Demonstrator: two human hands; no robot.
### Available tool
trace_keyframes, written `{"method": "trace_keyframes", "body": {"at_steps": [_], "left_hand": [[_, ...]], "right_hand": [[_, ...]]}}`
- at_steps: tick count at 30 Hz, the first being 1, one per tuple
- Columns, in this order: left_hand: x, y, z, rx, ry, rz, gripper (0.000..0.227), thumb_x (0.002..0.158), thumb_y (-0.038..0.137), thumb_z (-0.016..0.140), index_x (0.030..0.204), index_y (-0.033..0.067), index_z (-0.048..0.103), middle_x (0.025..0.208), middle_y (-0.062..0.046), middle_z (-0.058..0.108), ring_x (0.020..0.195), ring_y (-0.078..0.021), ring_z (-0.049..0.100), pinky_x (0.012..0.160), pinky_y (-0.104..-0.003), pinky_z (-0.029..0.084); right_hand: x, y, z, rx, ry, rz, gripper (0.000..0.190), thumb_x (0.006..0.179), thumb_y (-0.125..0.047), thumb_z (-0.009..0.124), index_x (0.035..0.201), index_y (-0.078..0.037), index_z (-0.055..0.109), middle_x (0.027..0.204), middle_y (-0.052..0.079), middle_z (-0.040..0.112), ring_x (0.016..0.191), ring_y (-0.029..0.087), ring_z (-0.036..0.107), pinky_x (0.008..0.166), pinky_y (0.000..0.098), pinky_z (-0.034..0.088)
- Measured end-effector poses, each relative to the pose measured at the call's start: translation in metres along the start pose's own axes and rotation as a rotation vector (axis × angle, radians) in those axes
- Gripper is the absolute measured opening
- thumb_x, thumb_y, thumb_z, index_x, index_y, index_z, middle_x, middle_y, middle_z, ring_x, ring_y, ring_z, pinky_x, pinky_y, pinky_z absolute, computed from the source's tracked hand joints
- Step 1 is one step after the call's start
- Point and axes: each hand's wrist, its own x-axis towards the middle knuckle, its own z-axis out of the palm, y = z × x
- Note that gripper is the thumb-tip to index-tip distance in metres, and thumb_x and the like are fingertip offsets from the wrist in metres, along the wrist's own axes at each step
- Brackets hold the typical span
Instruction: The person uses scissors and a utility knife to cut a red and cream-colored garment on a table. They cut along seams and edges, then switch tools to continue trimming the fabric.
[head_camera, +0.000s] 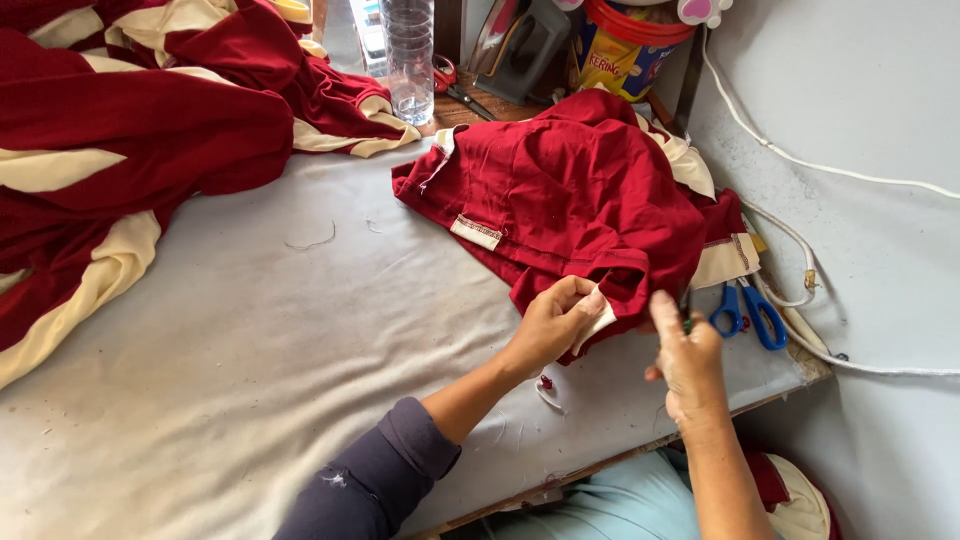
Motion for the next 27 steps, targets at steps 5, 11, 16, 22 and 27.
{"method": "trace_keyframes", "body": {"at_steps": [5, 11, 16, 22, 27], "left_hand": [[-0.026, 0.043, 0.000, 0.186, -0.001, 0.100, 0.032, 0.084, 0.013, 0.055, 0.115, 0.0186, 0.052, 0.096, -0.011, 0.068, 0.082, -0.0245, 0.067, 0.065, -0.031, 0.052], [0.000, -0.005, -0.003, 0.129, -0.129, 0.048, 0.037, 0.086, 0.053, 0.056, 0.086, 0.0175, 0.067, 0.073, -0.006, 0.064, 0.072, -0.0123, 0.059, 0.064, -0.030, 0.048], [0.027, -0.045, 0.000, -0.375, -0.087, 0.029, 0.032, 0.094, 0.034, 0.055, 0.096, 0.0037, 0.064, 0.049, -0.006, 0.053, 0.035, -0.0076, 0.044, 0.034, -0.017, 0.035], [-0.021, 0.059, -0.003, -0.407, -0.175, -0.078, 0.042, 0.091, 0.041, 0.048, 0.060, 0.0184, 0.032, 0.043, 0.004, 0.031, 0.040, -0.0065, 0.029, 0.041, -0.022, 0.024], [-0.013, 0.038, -0.004, -0.418, -0.302, -0.074, 0.013, 0.090, 0.022, 0.056, 0.085, 0.0118, 0.062, 0.072, 0.002, 0.059, 0.062, -0.0070, 0.052, 0.054, -0.021, 0.041]], "right_hand": [[-0.019, -0.030, 0.015, -0.029, -0.097, 0.019, 0.022, 0.087, -0.022, 0.066, 0.087, -0.001, 0.060, 0.064, 0.016, 0.057, 0.029, 0.015, 0.039, 0.023, 0.0234, 0.035], [-0.029, -0.039, 0.015, -0.040, -0.198, -0.034, 0.013, 0.084, -0.010, 0.062, 0.093, -0.002, 0.068, 0.066, 0.015, 0.059, 0.039, 0.013, 0.045, 0.029, 0.0251, 0.040], [-0.024, -0.035, 0.007, -0.010, -0.109, -0.133, 0.014, 0.088, -0.013, 0.057, 0.095, -0.005, 0.067, 0.064, 0.012, 0.058, 0.031, 0.011, 0.039, 0.028, 0.0207, 0.035], [-0.035, -0.042, 0.005, -0.300, -0.220, -0.243, 0.018, 0.079, -0.024, 0.069, 0.083, -0.010, 0.059, 0.060, -0.001, 0.052, 0.052, 0.010, 0.048, 0.048, 0.0240, 0.040], [-0.022, -0.010, 0.002, -0.535, -0.163, -0.602, 0.005, 0.086, -0.013, 0.062, 0.088, -0.009, 0.060, 0.081, 0.002, 0.064, 0.072, 0.020, 0.058, 0.065, 0.0343, 0.045]]}}
